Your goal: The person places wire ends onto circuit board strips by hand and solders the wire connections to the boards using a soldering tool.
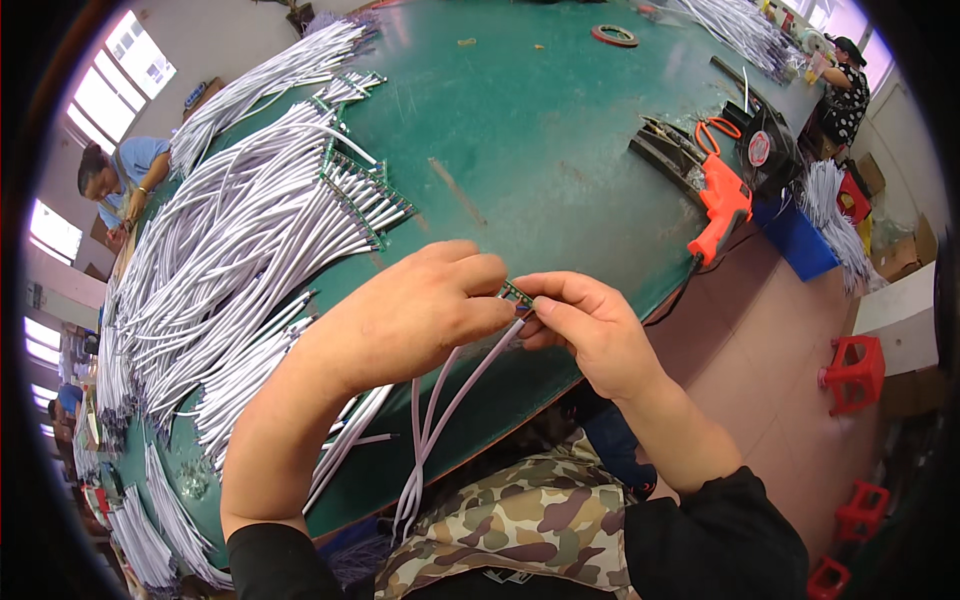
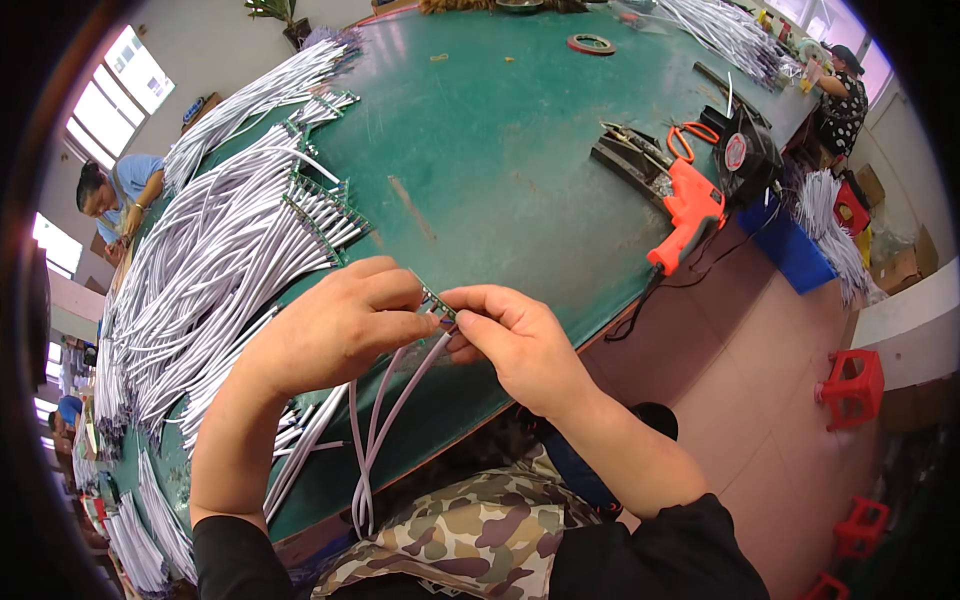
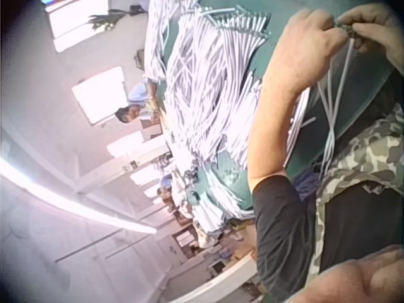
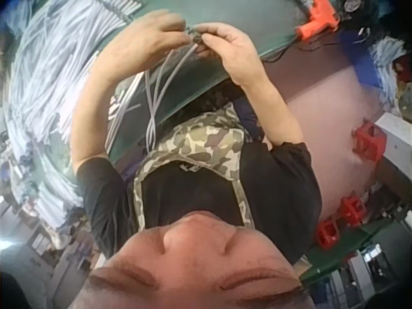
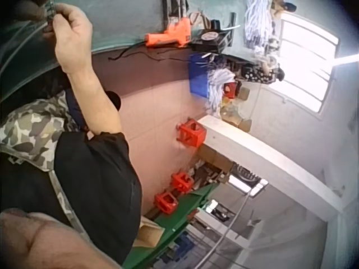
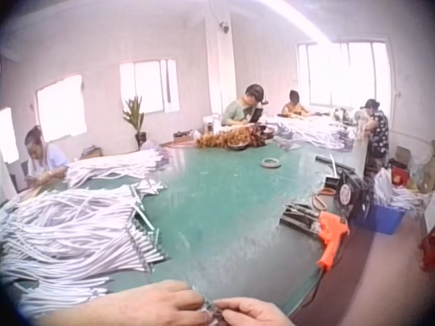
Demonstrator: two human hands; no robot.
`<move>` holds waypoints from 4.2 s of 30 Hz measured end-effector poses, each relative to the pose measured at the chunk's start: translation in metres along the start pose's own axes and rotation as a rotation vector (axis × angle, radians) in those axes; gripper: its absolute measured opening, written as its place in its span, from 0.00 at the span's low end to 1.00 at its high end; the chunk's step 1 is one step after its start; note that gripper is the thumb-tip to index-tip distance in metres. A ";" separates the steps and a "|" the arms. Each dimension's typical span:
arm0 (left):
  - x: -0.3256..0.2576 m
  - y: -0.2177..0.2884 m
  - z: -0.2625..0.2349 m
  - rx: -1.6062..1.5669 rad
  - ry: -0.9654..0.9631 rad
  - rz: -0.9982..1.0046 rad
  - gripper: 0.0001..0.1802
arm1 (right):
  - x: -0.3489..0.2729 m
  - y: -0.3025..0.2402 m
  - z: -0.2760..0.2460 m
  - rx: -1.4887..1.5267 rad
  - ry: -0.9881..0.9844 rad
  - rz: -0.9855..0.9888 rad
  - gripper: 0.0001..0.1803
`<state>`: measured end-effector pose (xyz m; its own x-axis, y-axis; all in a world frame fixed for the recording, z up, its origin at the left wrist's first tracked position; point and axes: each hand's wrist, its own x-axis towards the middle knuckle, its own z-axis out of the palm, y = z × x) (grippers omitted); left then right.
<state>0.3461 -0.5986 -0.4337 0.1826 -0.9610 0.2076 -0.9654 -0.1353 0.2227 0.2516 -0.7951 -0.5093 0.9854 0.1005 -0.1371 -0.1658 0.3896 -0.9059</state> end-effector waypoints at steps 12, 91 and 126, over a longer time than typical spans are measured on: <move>-0.019 0.035 0.047 -0.329 0.316 -0.412 0.10 | 0.000 0.002 -0.003 0.059 0.005 -0.018 0.15; -0.335 0.125 0.046 0.797 0.137 -0.890 0.22 | 0.041 0.051 0.080 0.701 -0.209 0.497 0.14; -0.019 0.026 0.096 0.295 0.168 -0.467 0.22 | -0.002 -0.061 -0.197 -0.612 0.932 -0.067 0.25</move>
<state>0.2996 -0.6073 -0.5235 0.6054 -0.7351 0.3053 -0.7822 -0.6203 0.0575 0.2669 -0.9994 -0.5323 0.6771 -0.7297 -0.0950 -0.3180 -0.1737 -0.9320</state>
